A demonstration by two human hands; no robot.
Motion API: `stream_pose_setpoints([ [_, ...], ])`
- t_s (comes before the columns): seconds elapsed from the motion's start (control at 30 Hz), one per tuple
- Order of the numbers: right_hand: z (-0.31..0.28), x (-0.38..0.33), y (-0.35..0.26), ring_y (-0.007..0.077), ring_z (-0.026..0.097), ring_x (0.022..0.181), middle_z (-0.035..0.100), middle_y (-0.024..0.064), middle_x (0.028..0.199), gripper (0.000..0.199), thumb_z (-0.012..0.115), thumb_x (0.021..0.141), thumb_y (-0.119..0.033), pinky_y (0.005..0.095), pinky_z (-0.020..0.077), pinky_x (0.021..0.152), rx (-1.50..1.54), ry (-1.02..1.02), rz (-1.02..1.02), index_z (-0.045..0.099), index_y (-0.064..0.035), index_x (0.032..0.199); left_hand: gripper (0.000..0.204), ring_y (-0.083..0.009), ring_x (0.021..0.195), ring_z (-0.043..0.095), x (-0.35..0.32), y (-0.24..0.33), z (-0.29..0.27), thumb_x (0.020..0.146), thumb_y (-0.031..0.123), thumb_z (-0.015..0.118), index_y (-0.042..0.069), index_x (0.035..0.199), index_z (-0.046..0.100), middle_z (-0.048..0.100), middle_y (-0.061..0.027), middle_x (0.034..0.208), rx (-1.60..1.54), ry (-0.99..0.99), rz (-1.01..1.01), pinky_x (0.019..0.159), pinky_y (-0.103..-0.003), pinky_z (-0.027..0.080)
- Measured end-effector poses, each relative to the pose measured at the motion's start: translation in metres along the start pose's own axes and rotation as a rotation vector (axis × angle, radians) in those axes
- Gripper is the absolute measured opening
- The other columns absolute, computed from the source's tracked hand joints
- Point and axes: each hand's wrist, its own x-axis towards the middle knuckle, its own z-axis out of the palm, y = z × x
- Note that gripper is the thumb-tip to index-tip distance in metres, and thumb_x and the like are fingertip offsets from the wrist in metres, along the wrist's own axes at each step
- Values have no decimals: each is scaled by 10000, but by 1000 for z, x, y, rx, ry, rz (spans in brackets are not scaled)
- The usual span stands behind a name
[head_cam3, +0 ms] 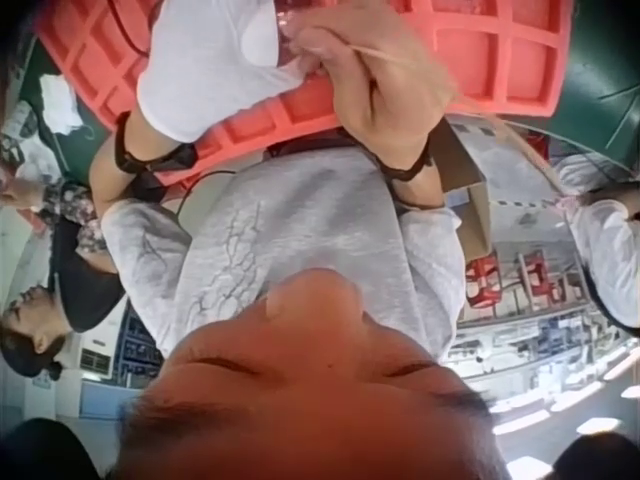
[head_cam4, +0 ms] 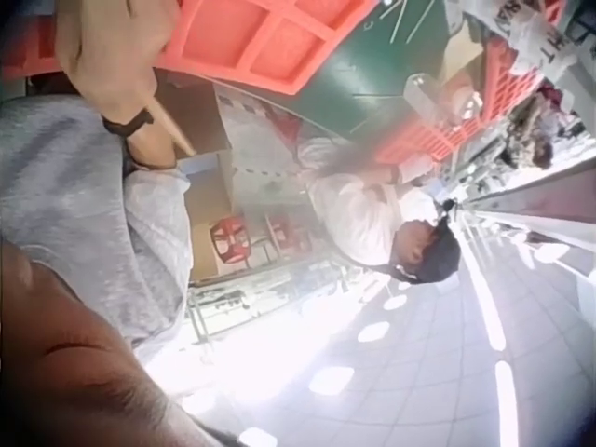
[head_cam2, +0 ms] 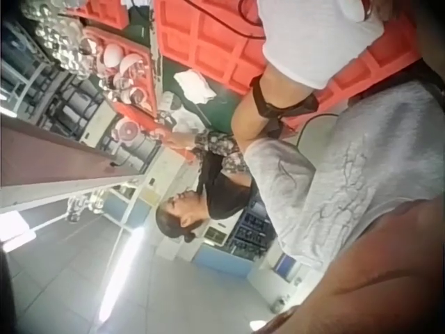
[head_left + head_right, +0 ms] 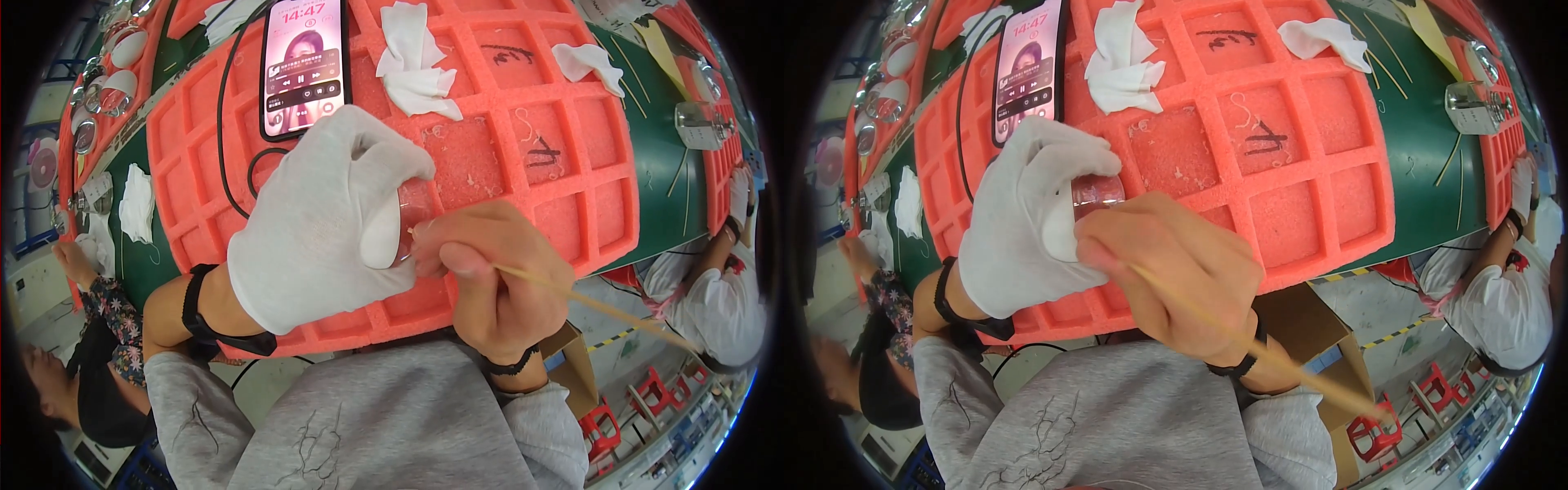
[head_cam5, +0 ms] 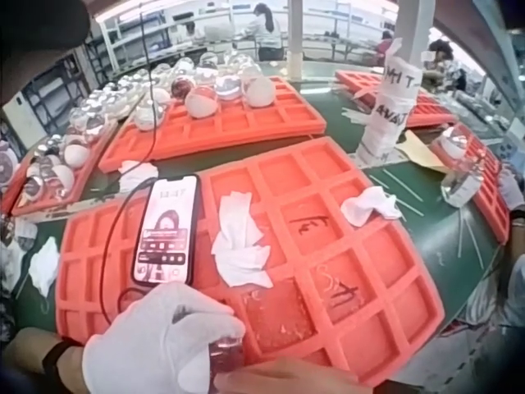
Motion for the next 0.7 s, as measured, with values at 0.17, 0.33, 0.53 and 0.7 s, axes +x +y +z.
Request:
stream_pose_setpoints([
  [0.17,2,1,-4,189,611,557,681,178,775,109,463,949,85,304,507,533,-52,19,87,566,82,913,557,-279,951,604,0,2,-2,598,51,817,74,1111,600,581,-113,1079,-26,-13,-27,798,-358,521],
  [0.33,0,-2,1,194,601,549,676,174,765,119,460,968,63,313,511,539,-15,4,33,571,79,927,567,-276,970,599,1,-2,1,591,54,828,70,1110,600,587,-111,1097,-15,-3,8,818,-361,519],
  [0.53,-1,3,-3,194,593,552,673,169,760,132,450,989,44,314,515,544,-66,3,227,573,82,959,584,-276,980,595,1,0,-2,585,63,841,66,1115,596,591,-105,1108,1,-32,-10,831,-359,518],
  [0.7,2,-4,6,175,587,553,672,154,757,150,442,994,43,308,524,564,32,5,-10,584,77,963,580,-273,991,590,0,-2,4,591,75,842,67,1114,592,595,-97,1107,-41,-17,-34,831,-356,516],
])
